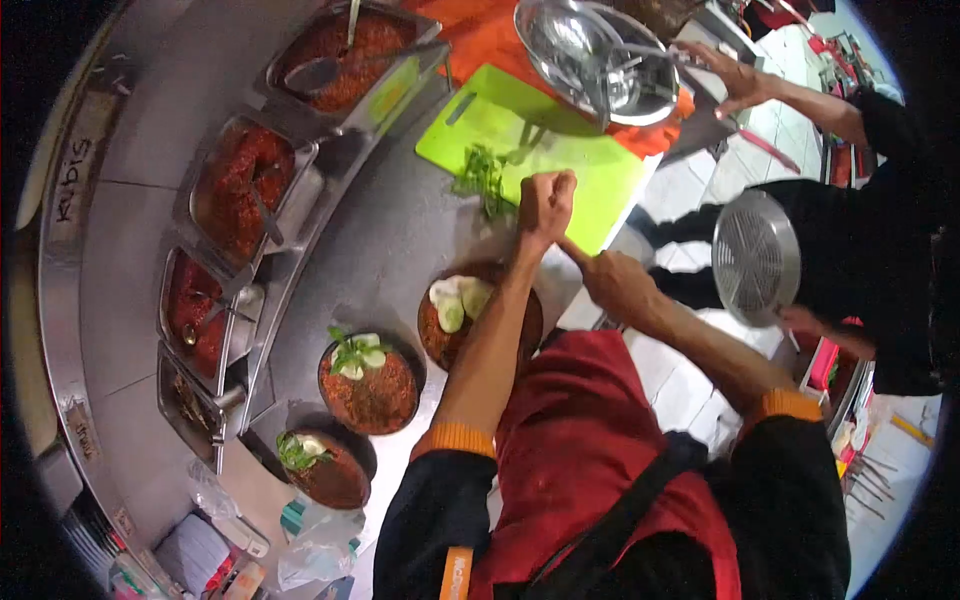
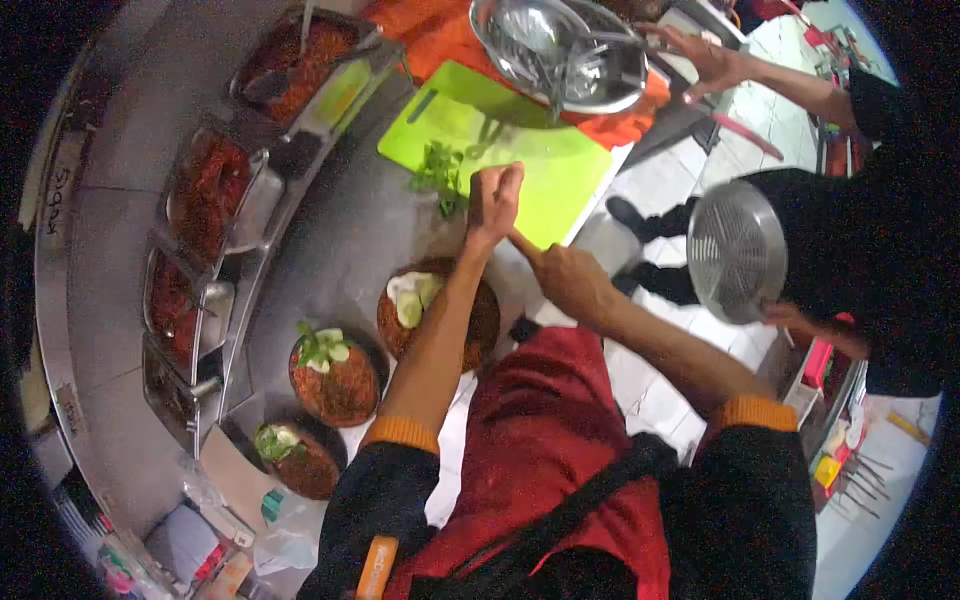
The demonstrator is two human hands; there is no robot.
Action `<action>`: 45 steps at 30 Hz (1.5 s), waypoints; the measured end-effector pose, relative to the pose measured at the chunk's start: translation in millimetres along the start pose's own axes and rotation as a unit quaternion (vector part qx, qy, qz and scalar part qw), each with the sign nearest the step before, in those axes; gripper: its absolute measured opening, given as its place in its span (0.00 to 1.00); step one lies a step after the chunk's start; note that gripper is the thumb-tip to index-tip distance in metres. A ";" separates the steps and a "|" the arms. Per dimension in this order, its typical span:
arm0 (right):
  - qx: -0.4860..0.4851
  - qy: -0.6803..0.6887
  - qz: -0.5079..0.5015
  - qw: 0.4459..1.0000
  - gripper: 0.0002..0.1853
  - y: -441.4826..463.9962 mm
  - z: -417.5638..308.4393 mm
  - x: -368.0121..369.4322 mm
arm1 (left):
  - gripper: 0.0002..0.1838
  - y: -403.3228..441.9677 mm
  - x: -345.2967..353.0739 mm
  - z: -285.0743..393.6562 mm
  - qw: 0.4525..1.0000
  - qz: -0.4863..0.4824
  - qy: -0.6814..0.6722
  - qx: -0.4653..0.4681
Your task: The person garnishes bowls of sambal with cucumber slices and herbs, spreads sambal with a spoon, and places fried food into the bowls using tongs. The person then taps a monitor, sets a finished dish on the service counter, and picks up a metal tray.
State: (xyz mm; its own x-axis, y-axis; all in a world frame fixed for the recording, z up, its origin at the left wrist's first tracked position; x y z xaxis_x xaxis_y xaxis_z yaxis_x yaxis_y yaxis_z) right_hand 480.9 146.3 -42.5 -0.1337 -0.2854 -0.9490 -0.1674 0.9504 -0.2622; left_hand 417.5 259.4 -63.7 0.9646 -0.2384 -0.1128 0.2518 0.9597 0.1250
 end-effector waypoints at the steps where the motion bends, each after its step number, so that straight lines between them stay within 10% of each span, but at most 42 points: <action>1: -0.005 0.022 0.021 1.000 0.40 -3.3 3.1 10.6 | 0.21 -6.0 4.8 -3.2 1.000 -0.004 0.004 0.005; 8: -0.009 -0.027 -0.028 0.999 0.37 0.5 8.1 19.2 | 0.17 3.6 1.2 14.1 0.999 -0.001 -0.022 0.037; 14: -0.012 0.017 0.031 0.999 0.40 6.3 -7.3 -18.5 | 0.14 -17.4 -129.2 -1.4 0.914 0.404 0.025 -0.024; 18: -0.028 0.031 0.080 0.996 0.42 3.1 -0.8 6.5 | 0.13 -16.3 -131.5 44.1 0.917 0.387 0.053 0.078; 20: -0.033 0.024 0.060 0.997 0.43 6.3 -4.8 -4.4 | 0.14 -20.8 -94.6 59.0 0.967 0.229 0.080 0.081; 25: -0.023 0.012 0.041 0.999 0.44 12.5 12.6 14.7 | 0.14 -24.5 -131.3 -0.4 0.945 0.277 0.156 -0.079; 29: -0.038 0.272 -0.019 0.961 0.44 20.7 19.3 17.2 | 0.15 -10.3 -127.2 -44.6 0.949 0.212 0.209 -0.106; 34: -0.095 0.213 0.087 0.969 0.41 -25.2 9.9 -45.8 | 0.23 -3.1 -127.8 -48.7 0.944 0.215 0.198 -0.156; 37: 0.080 0.106 0.044 0.990 0.40 -41.2 26.4 -35.1 | 0.22 1.4 -111.6 -46.5 0.940 0.194 0.258 -0.109; 45: 0.107 0.060 0.217 0.969 0.37 5.7 53.7 9.3 | 0.14 -5.2 -120.7 -51.7 0.930 0.182 0.288 -0.140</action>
State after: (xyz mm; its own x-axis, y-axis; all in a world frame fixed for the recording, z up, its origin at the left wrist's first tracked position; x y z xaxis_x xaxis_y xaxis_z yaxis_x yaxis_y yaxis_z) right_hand 531.1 155.8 -62.3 -0.2606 0.1461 -0.9543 0.1339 0.9844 0.1141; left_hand 295.8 290.9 -101.8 0.7593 0.1526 -0.6326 -0.1916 0.9815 0.0069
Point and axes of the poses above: each hand's wrist, its own y-axis towards the middle knuckle, its own x-axis out of the palm, z = x × y, the point moved 7 cm from there along y, towards the middle knuckle, and after that the axes turned 6 degrees about z, right-handed, at the moved point
